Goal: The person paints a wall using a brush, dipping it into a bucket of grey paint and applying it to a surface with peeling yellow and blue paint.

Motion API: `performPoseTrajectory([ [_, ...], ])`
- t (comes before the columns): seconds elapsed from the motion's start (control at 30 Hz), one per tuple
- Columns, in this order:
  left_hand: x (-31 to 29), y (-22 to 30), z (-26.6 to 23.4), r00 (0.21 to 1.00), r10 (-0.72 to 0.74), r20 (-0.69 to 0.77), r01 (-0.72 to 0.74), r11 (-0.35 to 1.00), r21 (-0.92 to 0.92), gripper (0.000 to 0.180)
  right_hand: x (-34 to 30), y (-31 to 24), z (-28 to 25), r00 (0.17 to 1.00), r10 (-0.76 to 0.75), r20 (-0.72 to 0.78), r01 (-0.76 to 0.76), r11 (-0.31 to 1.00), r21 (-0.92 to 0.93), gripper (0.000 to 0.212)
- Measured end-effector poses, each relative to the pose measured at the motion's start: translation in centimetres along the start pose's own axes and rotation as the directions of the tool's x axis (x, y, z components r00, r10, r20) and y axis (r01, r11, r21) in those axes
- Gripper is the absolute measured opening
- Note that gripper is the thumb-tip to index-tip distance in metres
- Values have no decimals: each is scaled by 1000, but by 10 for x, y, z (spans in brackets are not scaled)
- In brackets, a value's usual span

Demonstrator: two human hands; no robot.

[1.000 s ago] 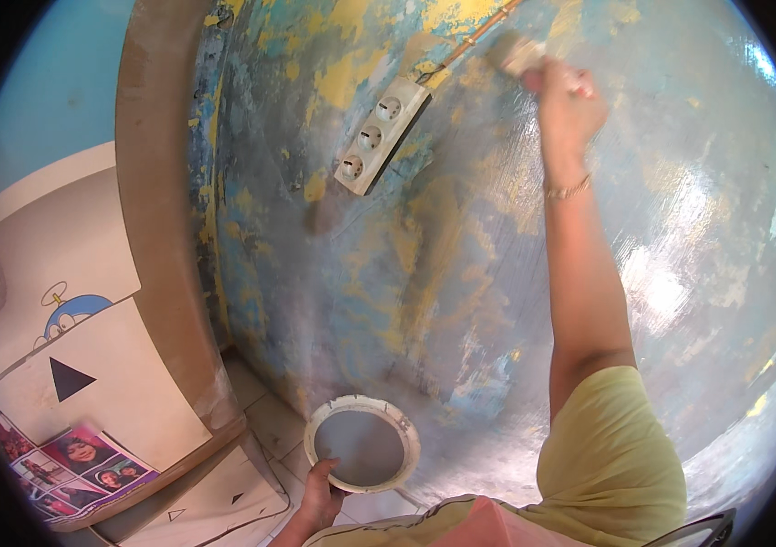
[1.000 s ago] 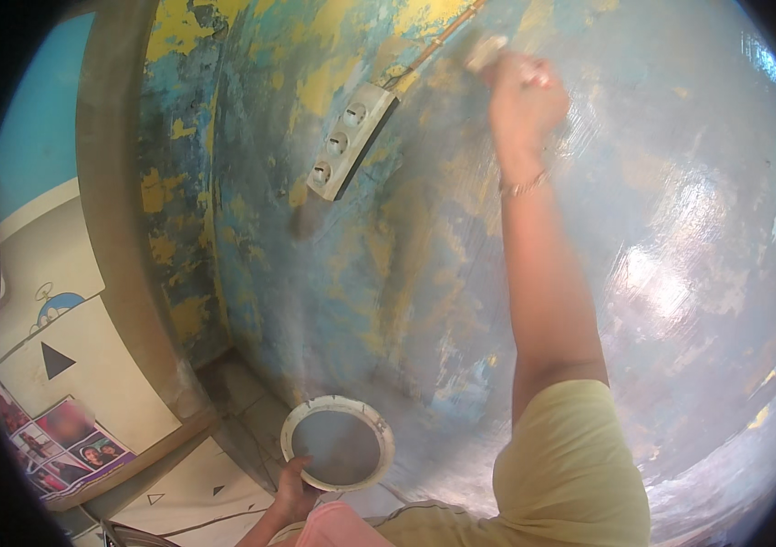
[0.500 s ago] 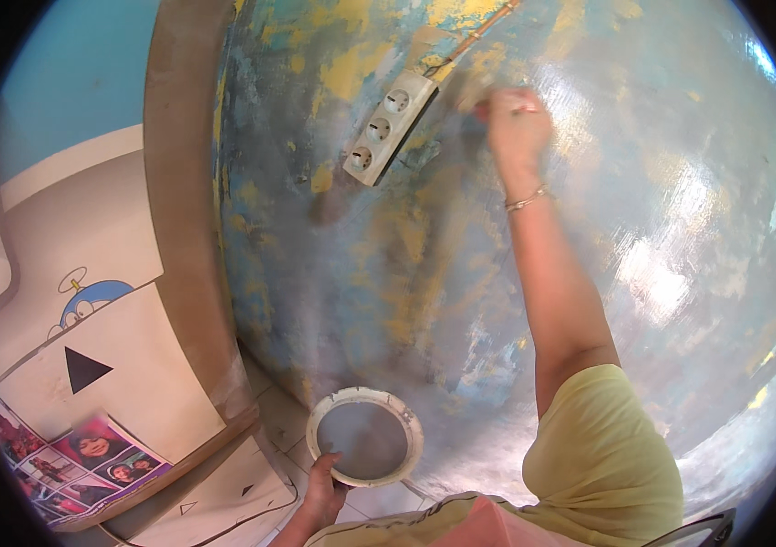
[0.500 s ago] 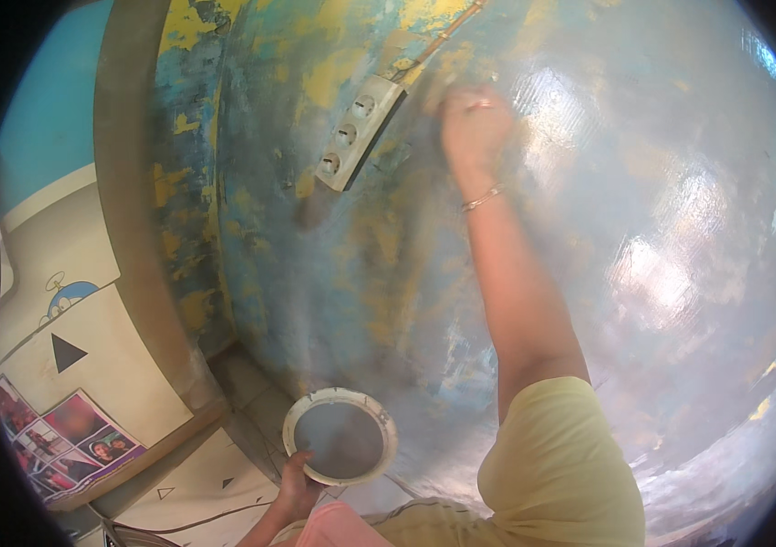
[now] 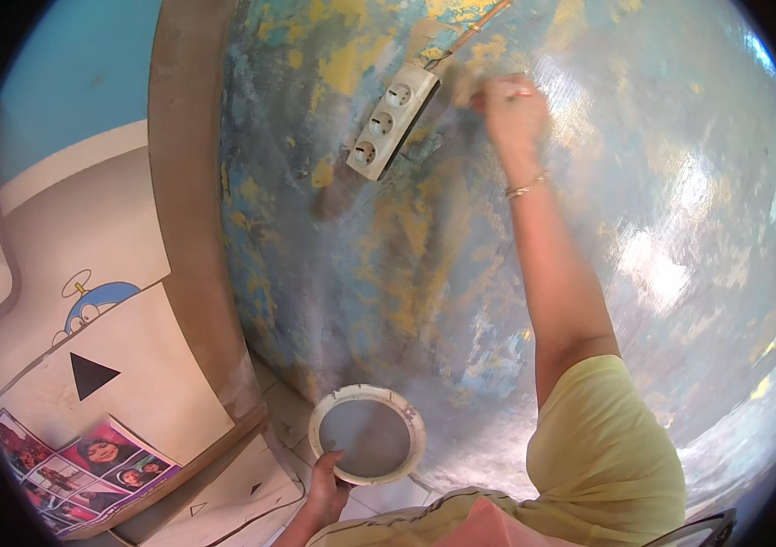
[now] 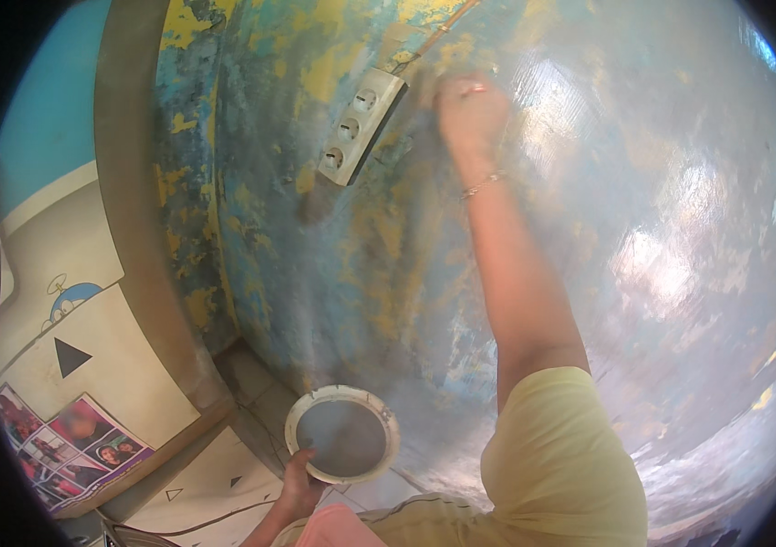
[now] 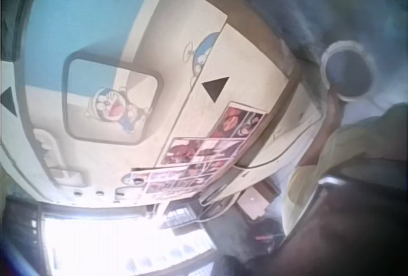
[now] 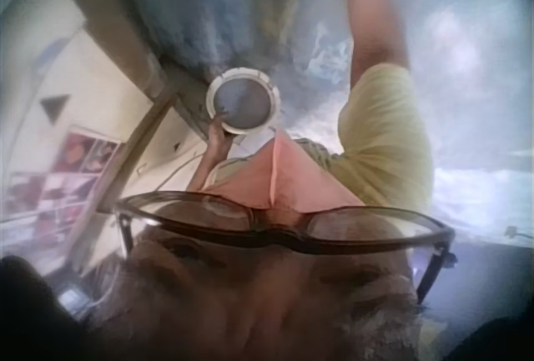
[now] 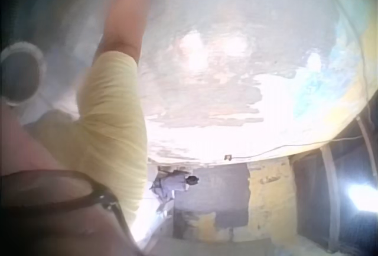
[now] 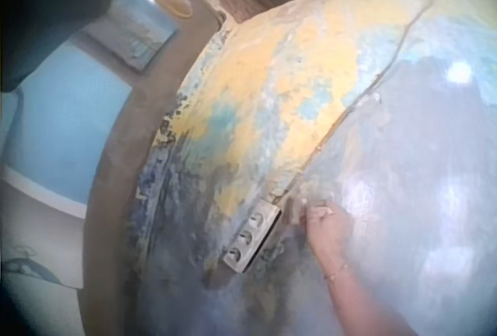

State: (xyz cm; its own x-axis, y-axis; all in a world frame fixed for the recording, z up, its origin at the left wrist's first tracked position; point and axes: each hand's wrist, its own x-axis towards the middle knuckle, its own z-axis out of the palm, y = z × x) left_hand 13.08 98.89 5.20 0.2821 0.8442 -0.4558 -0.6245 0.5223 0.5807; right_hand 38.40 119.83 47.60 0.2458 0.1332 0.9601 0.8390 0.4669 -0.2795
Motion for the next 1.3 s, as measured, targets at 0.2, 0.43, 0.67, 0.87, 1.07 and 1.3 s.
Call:
performPoseTrajectory([
  [0.2,1,1,-4,999,-39,32,37,998,48,50,18,0,7,972,-114,-204,124,992,37,25],
  [0.43,-5,4,0,1000,-6,-3,7,1000,19,50,-4,-10,-22,859,188,476,-81,968,-237,14],
  [0.67,4,-5,-12,998,-15,69,13,1000,27,51,93,-54,-94,778,-586,225,614,637,-466,16],
  [0.87,-1,2,3,997,-39,73,34,997,63,56,99,-9,-53,711,-466,527,698,376,-610,19],
  [1.07,2,4,-5,997,-43,56,39,996,82,59,-69,-17,-52,378,-131,917,720,664,-202,17],
  [1.3,5,3,-8,997,-51,55,47,996,71,53,41,-46,-108,747,-451,488,632,711,-309,13],
])
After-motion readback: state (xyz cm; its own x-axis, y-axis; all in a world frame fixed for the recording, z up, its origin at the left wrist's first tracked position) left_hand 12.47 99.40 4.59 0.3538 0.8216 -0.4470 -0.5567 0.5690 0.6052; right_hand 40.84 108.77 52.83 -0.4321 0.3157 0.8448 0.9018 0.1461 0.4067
